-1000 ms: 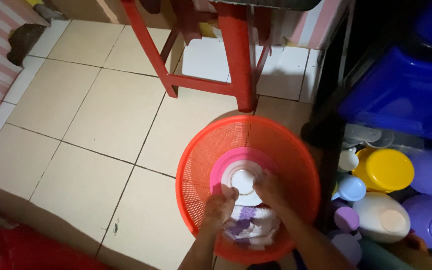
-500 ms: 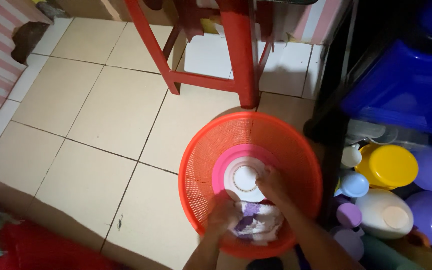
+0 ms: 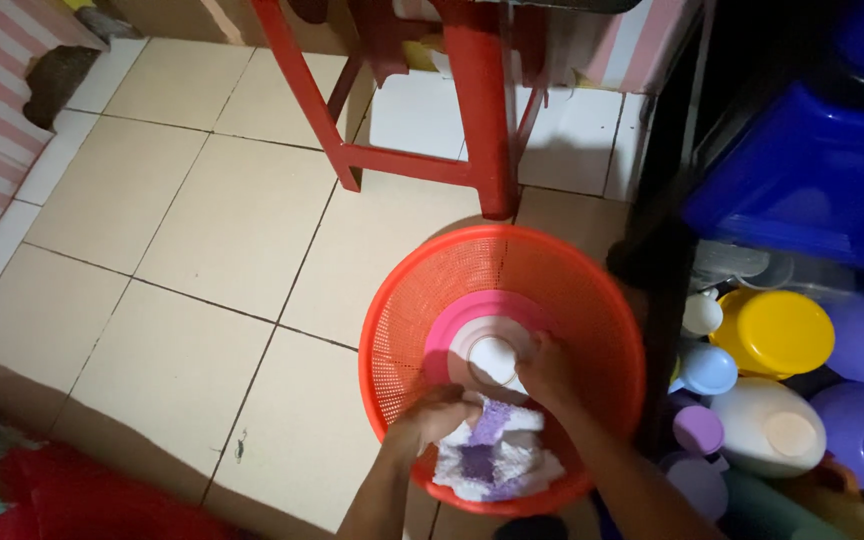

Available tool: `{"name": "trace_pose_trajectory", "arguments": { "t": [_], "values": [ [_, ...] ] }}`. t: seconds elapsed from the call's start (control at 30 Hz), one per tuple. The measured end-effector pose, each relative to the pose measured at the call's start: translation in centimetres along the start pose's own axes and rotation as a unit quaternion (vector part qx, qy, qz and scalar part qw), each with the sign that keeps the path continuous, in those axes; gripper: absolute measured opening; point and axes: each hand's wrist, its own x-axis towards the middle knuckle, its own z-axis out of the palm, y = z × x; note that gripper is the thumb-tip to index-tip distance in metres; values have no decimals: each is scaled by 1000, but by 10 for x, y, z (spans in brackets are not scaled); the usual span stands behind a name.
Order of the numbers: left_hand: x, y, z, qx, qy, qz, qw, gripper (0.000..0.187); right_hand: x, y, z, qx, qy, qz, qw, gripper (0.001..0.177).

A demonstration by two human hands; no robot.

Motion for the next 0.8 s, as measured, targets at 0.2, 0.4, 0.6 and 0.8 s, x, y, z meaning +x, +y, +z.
{"name": "trace_pose_trajectory", "arguments": {
  "t": [0.2, 0.4, 0.6, 0.8],
  "values": [
    [11, -11, 14, 47, 99, 48, 993, 28, 5, 15, 16, 26, 8, -5, 1000, 55],
    [49, -46, 16, 179, 133, 89, 971, 47, 6, 15, 15, 3, 2, 16, 1000, 58],
    [4, 3, 1, 35, 115, 15, 993, 75, -22, -62, -61, 80, -43, -66, 994, 58],
    [-21, 45, -7, -158, 22, 190, 969, 49, -58, -121, -161, 218, -338, -271, 875, 80]
  ]
}}
